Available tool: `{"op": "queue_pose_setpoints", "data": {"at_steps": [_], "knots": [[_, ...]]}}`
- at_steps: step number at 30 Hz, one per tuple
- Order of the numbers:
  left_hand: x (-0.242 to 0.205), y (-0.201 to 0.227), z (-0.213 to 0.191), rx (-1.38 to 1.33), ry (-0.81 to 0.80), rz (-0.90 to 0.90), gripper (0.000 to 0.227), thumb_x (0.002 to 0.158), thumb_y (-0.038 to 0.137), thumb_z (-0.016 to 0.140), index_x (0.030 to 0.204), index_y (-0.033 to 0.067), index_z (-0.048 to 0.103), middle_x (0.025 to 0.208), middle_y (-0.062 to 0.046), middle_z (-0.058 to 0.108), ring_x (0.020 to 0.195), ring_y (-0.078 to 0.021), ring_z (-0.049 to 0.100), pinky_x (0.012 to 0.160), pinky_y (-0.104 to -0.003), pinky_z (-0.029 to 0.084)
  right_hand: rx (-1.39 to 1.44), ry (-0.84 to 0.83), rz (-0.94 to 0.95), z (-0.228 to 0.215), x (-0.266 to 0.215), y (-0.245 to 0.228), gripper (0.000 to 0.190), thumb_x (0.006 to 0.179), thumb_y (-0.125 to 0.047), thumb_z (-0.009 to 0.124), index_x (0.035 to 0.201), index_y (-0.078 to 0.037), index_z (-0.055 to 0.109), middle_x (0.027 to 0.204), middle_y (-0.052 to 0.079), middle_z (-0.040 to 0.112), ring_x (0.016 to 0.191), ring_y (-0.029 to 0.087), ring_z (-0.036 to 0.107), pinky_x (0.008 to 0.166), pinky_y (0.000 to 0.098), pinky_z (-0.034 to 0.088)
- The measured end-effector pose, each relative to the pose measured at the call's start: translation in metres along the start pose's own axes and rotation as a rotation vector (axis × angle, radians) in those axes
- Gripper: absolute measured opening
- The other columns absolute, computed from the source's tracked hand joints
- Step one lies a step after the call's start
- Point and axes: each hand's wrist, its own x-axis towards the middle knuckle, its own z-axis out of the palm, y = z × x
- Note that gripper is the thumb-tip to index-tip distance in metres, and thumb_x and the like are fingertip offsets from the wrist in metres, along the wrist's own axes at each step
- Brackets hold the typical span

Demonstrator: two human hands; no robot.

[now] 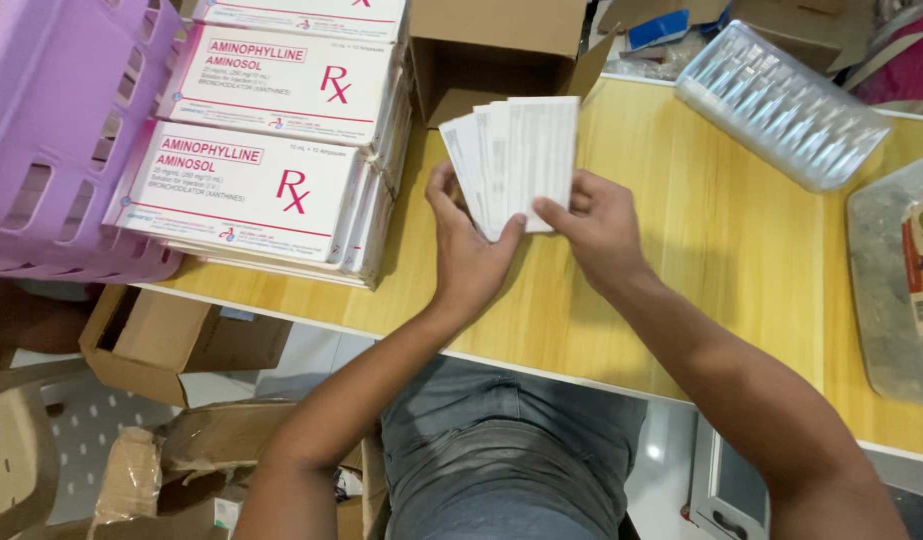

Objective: The person stacks multiple white boxes labeled Aminophylline Aminosol on a yellow table, arranging them into neat piles. The person then opens a cardboard box, removes several folded papers, and briefly flips through them before placing them back into the box.

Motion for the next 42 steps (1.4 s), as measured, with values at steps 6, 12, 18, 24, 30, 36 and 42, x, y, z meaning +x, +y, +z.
{"op": "queue_pose_setpoints", "data": {"at_steps": [6, 12, 18, 24, 30, 36, 42], "knots": [[0.002, -0.013, -0.025, 0.555, -0.111, 0.331, 0.085, 0.086, 0.0, 0.068, 0.156, -0.0087, 0.02, 0.157, -0.04, 0.021, 0.148, -0.0571, 0.022, 0.124, -0.059, 0.025, 0.063, 0.119, 0.156, 0.043, 0.05, 0.017, 0.03, 0.09, -0.002, 0.071, 0.117, 0.007, 0.062, 0.104, 0.013, 0.076, 0.089, 0.017, 0.072, 0.073, 0.0285, 0.057], [0.029, -0.029, -0.02, 0.854, -0.272, 0.314, 0.086, 0.077, 0.003, 0.068, 0.15, -0.0147, 0.026, 0.153, -0.041, 0.026, 0.146, -0.0587, 0.02, 0.121, -0.063, 0.019, 0.145, 0.234, 0.157, 0.053, 0.086, 0.031, 0.025, 0.09, -0.002, 0.07, 0.113, 0.007, 0.066, 0.106, 0.012, 0.074, 0.091, 0.018, 0.07, 0.076, 0.0302, 0.058], [0.044, -0.04, -0.013, 1.013, -0.383, 0.183, 0.083, 0.08, 0.011, 0.067, 0.151, -0.0097, 0.029, 0.155, -0.035, 0.029, 0.146, -0.0571, 0.021, 0.12, -0.064, 0.017, 0.091, 0.278, 0.226, 0.05, 0.103, 0.041, 0.024, 0.092, -0.006, 0.069, 0.111, 0.008, 0.066, 0.11, 0.013, 0.071, 0.096, 0.019, 0.069, 0.08, 0.0303, 0.059], [0.055, -0.049, -0.008, 1.141, -0.408, 0.142, 0.073, 0.086, 0.018, 0.059, 0.151, -0.0048, 0.035, 0.156, -0.036, 0.025, 0.146, -0.0578, 0.016, 0.119, -0.066, 0.013, 0.297, 0.215, 0.287, 0.031, 0.096, 0.041, 0.031, 0.097, -0.012, 0.067, 0.116, 0.012, 0.061, 0.113, 0.016, 0.061, 0.101, 0.023, 0.064, 0.093, 0.0334, 0.059], [0.059, -0.06, 0.002, 1.159, -0.353, 0.206, 0.062, 0.095, 0.021, 0.051, 0.15, -0.0048, 0.039, 0.158, -0.036, 0.028, 0.148, -0.0583, 0.017, 0.121, -0.065, 0.014, 0.216, 0.099, 0.151, 0.01, 0.042, 0.037, 0.038, 0.094, -0.011, 0.064, 0.127, 0.007, 0.057, 0.128, 0.017, 0.066, 0.117, 0.022, 0.066, 0.103, 0.0326, 0.054], [0.062, -0.058, 0.022, 1.042, -0.295, 0.304, 0.064, 0.1, 0.023, 0.051, 0.153, -0.0095, 0.033, 0.157, -0.037, 0.03, 0.148, -0.0585, 0.021, 0.121, -0.065, 0.016, -0.734, 0.026, -0.33, -0.02, 0.007, 0.012, 0.027, 0.101, -0.01, 0.072, 0.127, -0.006, 0.067, 0.121, 0.009, 0.076, 0.114, 0.019, 0.076, 0.1, 0.0311, 0.061], [0.073, -0.052, 0.057, 1.053, -0.26, 0.285, 0.07, 0.096, 0.021, 0.055, 0.157, -0.0031, 0.03, 0.159, -0.035, 0.031, 0.149, -0.0575, 0.023, 0.121, -0.068, 0.017, -0.781, 0.256, -0.834, -0.032, 0.073, -0.018, 0.063, 0.092, -0.012, 0.09, 0.137, -0.002, 0.047, 0.148, 0.022, 0.046, 0.138, 0.035, 0.047, 0.11, 0.0416, 0.044]]}}
